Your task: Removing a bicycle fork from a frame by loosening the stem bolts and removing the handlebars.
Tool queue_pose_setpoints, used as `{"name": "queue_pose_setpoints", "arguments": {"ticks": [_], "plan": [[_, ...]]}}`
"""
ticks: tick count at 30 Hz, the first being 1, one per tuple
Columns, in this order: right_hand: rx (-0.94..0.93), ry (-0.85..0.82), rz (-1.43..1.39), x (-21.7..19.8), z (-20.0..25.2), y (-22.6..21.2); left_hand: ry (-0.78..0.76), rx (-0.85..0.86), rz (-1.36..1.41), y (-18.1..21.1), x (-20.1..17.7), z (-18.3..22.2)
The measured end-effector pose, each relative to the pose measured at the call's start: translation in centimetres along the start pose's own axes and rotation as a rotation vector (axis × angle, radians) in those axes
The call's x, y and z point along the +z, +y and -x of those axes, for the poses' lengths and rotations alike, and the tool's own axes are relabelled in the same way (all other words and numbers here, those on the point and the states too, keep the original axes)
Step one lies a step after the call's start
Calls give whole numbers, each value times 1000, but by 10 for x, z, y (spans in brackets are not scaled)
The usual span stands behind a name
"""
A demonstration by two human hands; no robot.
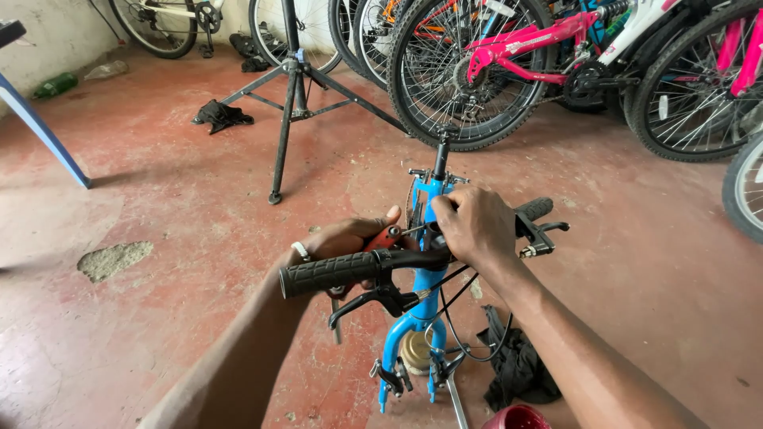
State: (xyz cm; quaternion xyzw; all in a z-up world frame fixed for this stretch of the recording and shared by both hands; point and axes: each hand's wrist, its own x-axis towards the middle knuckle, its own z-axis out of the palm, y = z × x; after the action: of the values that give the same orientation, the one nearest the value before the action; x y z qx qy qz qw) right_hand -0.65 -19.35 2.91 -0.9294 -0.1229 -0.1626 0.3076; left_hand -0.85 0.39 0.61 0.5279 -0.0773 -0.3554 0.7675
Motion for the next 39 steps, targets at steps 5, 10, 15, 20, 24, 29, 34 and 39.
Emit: {"name": "queue_pose_setpoints", "arguments": {"ticks": [5,10,15,20,24,29,34,39], "plan": [[24,16,-10,-4,1,-2,72,-118,-355,-4,-34,14],[89,38,19,-6,4,-1,203,-434,-548,-107,-114,-22],[138,21,35,-11,4,-7,361,-253,-970,-129,-91,-20],[104,65,93,13,-3,14,271,-122,-803,-94,11,-11],[71,-172,143,5,-7,-5,256,-126,-684,-134,15,-58],[-160,-716,232,-34,-14,-6,227,-47,-416,-143,-8,-63],[45,-712,245,-30,-1,-27,222,-77,-466,-175,-41,-92],[-91,-509,359,-28,13,-31,470,-269,-884,-152,-10,-62]]}}
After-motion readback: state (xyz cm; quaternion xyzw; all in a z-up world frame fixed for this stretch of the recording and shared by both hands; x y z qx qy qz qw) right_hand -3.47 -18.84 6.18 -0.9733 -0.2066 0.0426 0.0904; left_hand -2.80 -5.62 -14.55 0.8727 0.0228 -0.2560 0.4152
